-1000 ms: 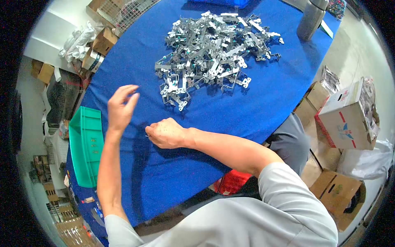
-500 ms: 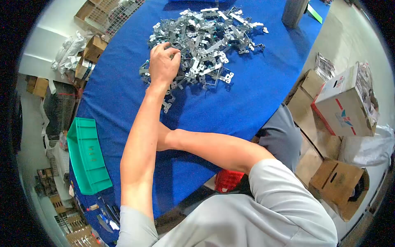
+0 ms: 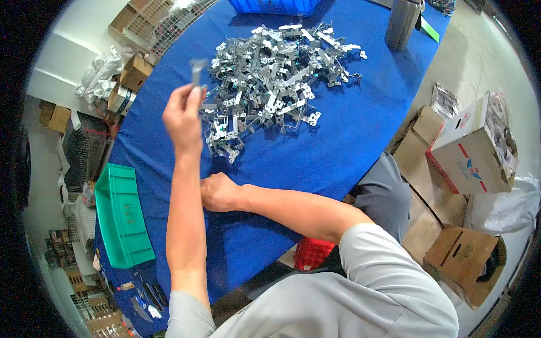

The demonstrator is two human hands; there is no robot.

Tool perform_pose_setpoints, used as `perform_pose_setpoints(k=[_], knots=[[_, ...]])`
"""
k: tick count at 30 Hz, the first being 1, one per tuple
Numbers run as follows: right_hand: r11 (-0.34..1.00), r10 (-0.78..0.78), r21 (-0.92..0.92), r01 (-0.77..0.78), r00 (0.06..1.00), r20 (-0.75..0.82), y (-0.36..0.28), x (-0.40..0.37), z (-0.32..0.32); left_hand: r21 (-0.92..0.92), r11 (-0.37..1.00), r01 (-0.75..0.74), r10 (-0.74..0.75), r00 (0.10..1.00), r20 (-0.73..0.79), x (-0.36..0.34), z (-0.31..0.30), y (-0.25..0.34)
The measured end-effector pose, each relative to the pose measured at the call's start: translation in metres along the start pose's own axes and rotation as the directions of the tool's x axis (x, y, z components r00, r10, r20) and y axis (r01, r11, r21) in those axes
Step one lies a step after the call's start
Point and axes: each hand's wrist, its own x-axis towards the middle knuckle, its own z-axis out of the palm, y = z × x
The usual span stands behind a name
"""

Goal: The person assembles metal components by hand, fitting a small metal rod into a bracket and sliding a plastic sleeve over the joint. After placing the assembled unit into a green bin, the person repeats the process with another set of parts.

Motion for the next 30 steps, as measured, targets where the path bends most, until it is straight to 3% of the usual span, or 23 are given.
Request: perform_pose_setpoints(k=[2,3,4,5,8,10,11,13,20,24,30], knots=[[0.996,0.036,-0.078,-0.034,0.999,0.034,-0.014,0.001,-0.014,0.049,0.999,0.022,-0.017,0.995,-0.096,-0.022,-0.042,-0.001],[0.992,0.056,-0.116,-0.050,0.997,0.049,-0.019,0.000,-0.020,0.178,0.984,0.025,0.000,0.991,-0.136,-0.034,-0.068,-0.013],[0.984,0.026,-0.173,-0.028,1.000,-0.015,-0.018,-0.002,-0.016,0.202,0.977,0.068,-0.032,0.984,-0.178,-0.049,-0.094,-0.024],[0.981,0.012,-0.195,-0.020,0.999,-0.044,-0.016,-0.001,-0.014,0.345,0.929,0.134,-0.060,0.974,-0.217,-0.066,-0.123,-0.038],[0.967,-0.015,-0.253,-0.011,0.995,-0.100,-0.010,-0.001,-0.010,0.624,0.773,0.116,0.017,0.979,-0.203,-0.126,-0.172,-0.054],[0.959,-0.023,-0.282,-0.006,0.995,-0.099,-0.010,-0.001,-0.009,0.636,0.748,0.191,-0.035,0.968,-0.249,-0.157,-0.181,-0.054],[0.958,-0.027,-0.288,-0.004,0.994,-0.102,-0.009,-0.002,-0.011,0.596,0.713,0.369,-0.211,0.924,-0.319,-0.168,-0.183,-0.047],[0.957,-0.037,-0.289,0.006,0.994,-0.105,-0.009,-0.004,-0.013,0.393,0.863,0.318,-0.189,0.924,-0.333,-0.186,-0.184,-0.058],[0.948,-0.025,-0.319,-0.005,0.996,-0.090,-0.010,-0.002,-0.014,0.204,0.890,0.408,-0.314,0.872,-0.375,-0.203,-0.167,-0.050],[0.944,-0.035,-0.331,0.003,0.995,-0.093,-0.008,-0.001,-0.011,0.328,0.873,0.362,-0.238,0.902,-0.362,-0.202,-0.167,-0.062],[0.934,-0.041,-0.356,0.011,0.996,-0.076,-0.007,-0.001,-0.012,0.294,0.878,0.377,-0.248,0.885,-0.393,-0.200,-0.160,-0.053]])
